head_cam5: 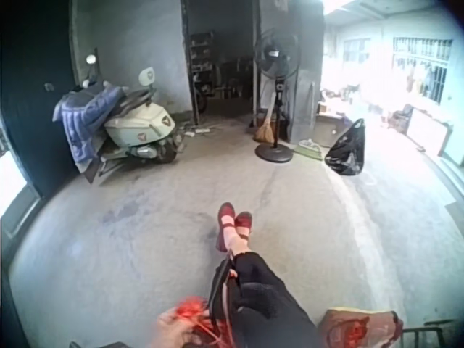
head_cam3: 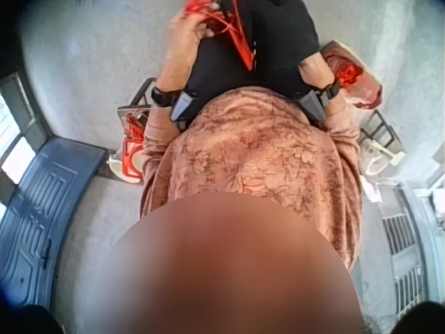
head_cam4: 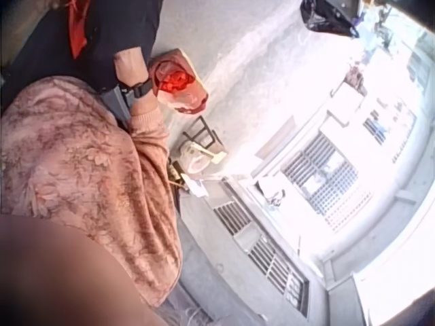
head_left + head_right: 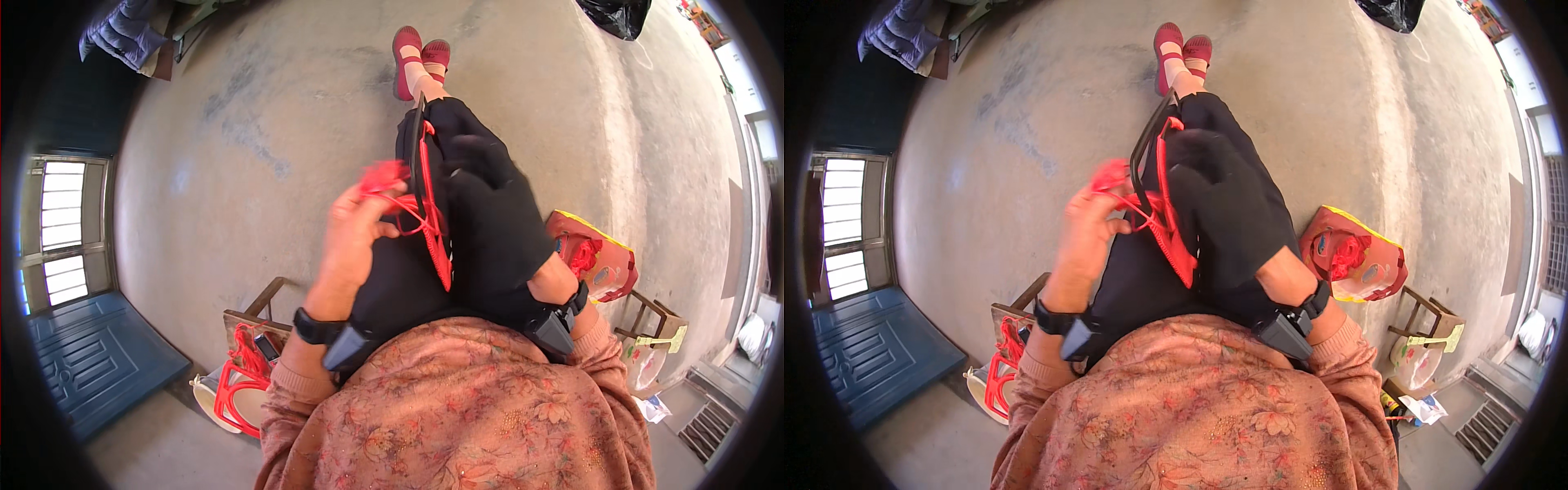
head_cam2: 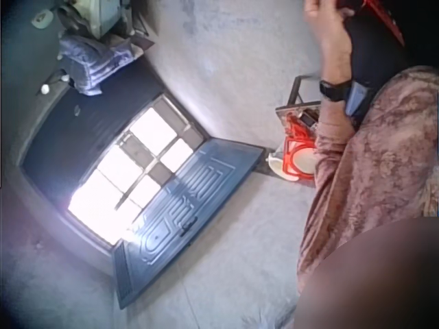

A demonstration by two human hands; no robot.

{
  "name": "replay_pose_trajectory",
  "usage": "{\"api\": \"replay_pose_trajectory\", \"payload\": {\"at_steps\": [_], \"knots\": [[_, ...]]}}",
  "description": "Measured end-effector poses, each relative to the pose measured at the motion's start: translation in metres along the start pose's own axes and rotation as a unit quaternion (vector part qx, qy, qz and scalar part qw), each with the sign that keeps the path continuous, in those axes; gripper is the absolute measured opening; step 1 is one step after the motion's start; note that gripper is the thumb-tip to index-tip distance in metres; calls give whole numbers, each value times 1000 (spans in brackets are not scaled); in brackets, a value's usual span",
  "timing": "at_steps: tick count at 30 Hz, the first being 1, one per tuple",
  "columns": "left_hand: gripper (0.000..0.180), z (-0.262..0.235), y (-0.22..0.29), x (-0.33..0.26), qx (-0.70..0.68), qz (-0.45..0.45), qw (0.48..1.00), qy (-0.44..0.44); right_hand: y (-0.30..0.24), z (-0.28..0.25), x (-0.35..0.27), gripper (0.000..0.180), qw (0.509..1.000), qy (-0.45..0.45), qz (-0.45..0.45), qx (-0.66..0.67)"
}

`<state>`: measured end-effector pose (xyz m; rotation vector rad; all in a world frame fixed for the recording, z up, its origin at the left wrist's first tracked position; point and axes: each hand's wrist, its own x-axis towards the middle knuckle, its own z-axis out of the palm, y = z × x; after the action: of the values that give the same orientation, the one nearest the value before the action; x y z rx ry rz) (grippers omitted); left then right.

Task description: Wrapping and weaving red cords onto a black chair frame.

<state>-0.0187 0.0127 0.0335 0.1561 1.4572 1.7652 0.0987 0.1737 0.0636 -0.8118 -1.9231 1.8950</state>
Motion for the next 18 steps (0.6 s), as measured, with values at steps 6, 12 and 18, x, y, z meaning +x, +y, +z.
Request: {"api": "replay_pose_trajectory", "payload": {"at_steps": [6,12,18], "knots": [[14,-36,40,-26,-156,-58,985,-50,-5,-17,-17,41,999,5,26,34],[23,-27,78,-95,181,-37,977,-111,-43,12,-29,49,860,-50,-334,-383],[29,-44,101,-141,30,167,966,-194,-46,33,-11,21,775,-175,-476,-377]]}}
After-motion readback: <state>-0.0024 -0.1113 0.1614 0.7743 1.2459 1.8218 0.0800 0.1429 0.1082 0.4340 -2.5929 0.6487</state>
